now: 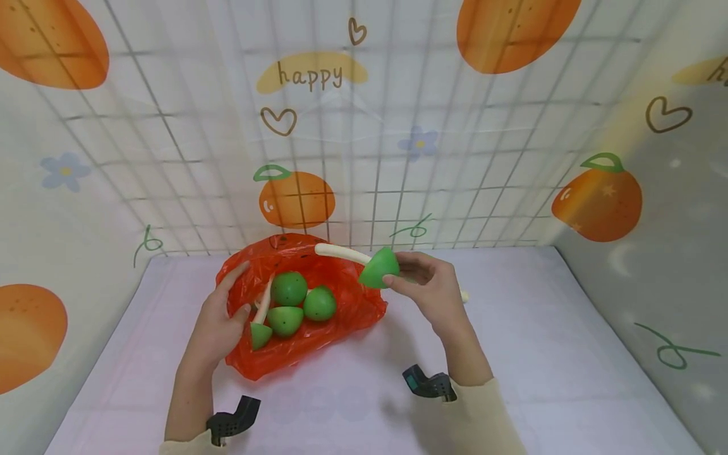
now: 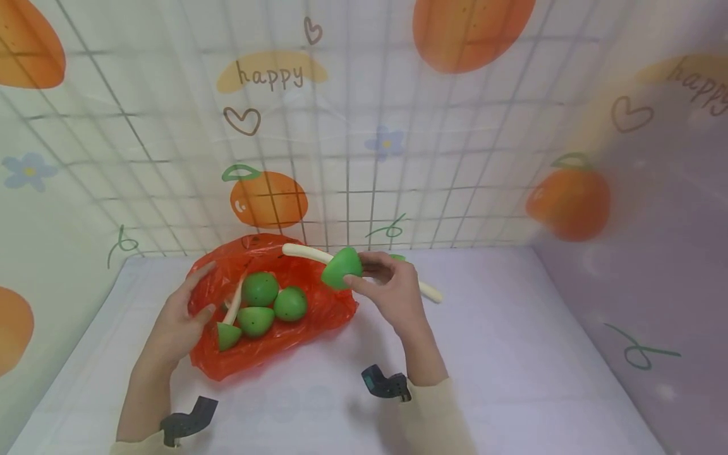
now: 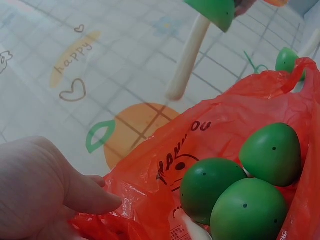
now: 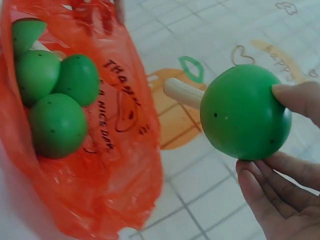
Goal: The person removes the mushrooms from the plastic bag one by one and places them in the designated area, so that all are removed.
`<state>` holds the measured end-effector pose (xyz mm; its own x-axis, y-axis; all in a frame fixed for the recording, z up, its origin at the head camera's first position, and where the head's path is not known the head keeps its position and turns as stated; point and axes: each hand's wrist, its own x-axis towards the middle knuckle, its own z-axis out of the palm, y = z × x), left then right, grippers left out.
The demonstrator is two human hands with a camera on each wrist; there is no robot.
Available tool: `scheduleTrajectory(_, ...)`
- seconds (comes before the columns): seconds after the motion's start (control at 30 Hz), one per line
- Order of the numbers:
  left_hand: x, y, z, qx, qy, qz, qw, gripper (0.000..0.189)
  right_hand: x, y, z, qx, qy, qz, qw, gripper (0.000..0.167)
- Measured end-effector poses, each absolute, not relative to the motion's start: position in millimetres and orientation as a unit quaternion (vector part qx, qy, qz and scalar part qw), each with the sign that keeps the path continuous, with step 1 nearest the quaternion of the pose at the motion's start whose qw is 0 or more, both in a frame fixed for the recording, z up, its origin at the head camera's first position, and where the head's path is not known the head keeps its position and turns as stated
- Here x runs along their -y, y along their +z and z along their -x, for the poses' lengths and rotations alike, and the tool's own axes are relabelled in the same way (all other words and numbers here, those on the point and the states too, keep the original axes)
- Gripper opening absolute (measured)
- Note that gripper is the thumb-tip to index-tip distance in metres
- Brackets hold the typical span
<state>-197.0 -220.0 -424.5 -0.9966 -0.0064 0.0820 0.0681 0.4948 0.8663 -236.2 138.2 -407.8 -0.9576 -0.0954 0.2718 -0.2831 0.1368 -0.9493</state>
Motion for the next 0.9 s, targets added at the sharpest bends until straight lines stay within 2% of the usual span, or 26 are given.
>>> scheduleTrajectory(0.33,219.1,-424.5,196.2,0.863,-0.504,0.019,0.036,0.077,-168.2,-404.6,239.2,0.754,0.639,-0.089,0.121,0.043)
scheduleTrajectory(0.9,219.0,-426.0,196.6,0.862,-0.505,0.024,0.037,0.076,-217.4,-420.2,245.0,0.736,0.659,-0.034,0.15,0.045)
